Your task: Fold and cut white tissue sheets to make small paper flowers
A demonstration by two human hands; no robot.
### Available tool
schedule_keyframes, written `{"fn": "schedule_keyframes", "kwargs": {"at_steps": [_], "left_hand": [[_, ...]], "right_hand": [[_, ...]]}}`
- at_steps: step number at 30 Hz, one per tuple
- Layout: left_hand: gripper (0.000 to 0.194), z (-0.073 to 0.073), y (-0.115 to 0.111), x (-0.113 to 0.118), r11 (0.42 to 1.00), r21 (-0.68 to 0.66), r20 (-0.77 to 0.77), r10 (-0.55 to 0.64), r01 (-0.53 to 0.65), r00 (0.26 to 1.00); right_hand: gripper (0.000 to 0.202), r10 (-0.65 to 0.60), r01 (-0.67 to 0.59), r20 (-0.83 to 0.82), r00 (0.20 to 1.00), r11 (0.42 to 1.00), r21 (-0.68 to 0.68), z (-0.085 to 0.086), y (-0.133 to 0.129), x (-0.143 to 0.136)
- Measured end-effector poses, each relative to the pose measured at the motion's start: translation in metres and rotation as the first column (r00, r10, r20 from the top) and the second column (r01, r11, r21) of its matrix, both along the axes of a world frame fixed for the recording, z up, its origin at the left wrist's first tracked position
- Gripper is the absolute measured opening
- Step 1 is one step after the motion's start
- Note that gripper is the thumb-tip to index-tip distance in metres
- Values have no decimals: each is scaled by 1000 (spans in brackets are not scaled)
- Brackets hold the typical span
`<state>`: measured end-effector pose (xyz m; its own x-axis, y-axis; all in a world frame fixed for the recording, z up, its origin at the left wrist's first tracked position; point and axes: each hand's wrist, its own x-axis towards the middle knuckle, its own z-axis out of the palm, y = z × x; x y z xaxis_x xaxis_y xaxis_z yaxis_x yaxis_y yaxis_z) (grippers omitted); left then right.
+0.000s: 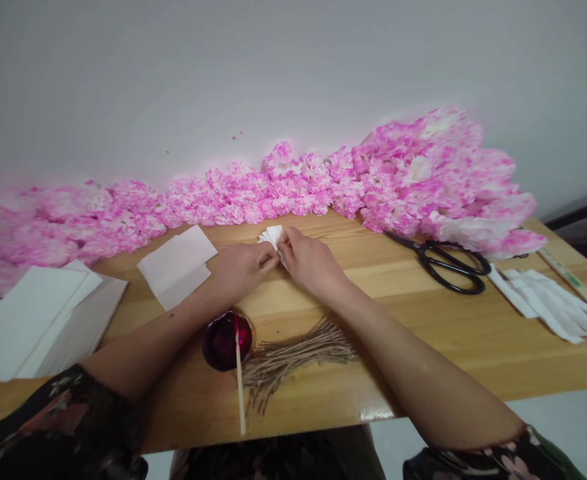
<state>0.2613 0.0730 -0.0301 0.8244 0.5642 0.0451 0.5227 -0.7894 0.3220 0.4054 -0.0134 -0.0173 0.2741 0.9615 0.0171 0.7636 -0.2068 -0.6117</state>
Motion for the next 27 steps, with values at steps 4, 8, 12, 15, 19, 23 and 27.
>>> {"fn": "schedule_keyframes", "kwargs": {"at_steps": [4, 8, 12, 15, 19, 23, 27], "left_hand": [[29, -1, 8, -2, 998, -63, 80, -9, 14, 997], [31, 0, 10, -3, 997, -76, 113, 20, -12, 993], [32, 1, 8, -3, 998, -39, 101, 42, -39, 994], [30, 3, 6, -2, 998, 12, 59, 63, -64, 996], [31, 5, 8, -3, 998, 14, 25, 55, -55, 998], [31, 3, 11, -7, 999, -25, 2, -26, 26, 1000], [33, 1, 13, -8, 1000, -1, -12, -27, 27, 1000]], "right_hand": [[17, 46, -41, -79, 996, 997, 62, -8, 1, 4], [15, 69, -51, -125, 990, 989, 140, -14, 2, 6], [16, 47, -25, -138, 989, 987, 161, -16, 3, 3], [17, 33, -7, -150, 988, 985, 171, -17, 4, 1], [17, 33, -11, -123, 992, 985, 174, -19, 4, 2], [14, 20, -21, 4, 1000, 990, 138, -20, 3, 1], [13, -39, 26, 96, 995, 991, 132, -18, 4, -1]]}}
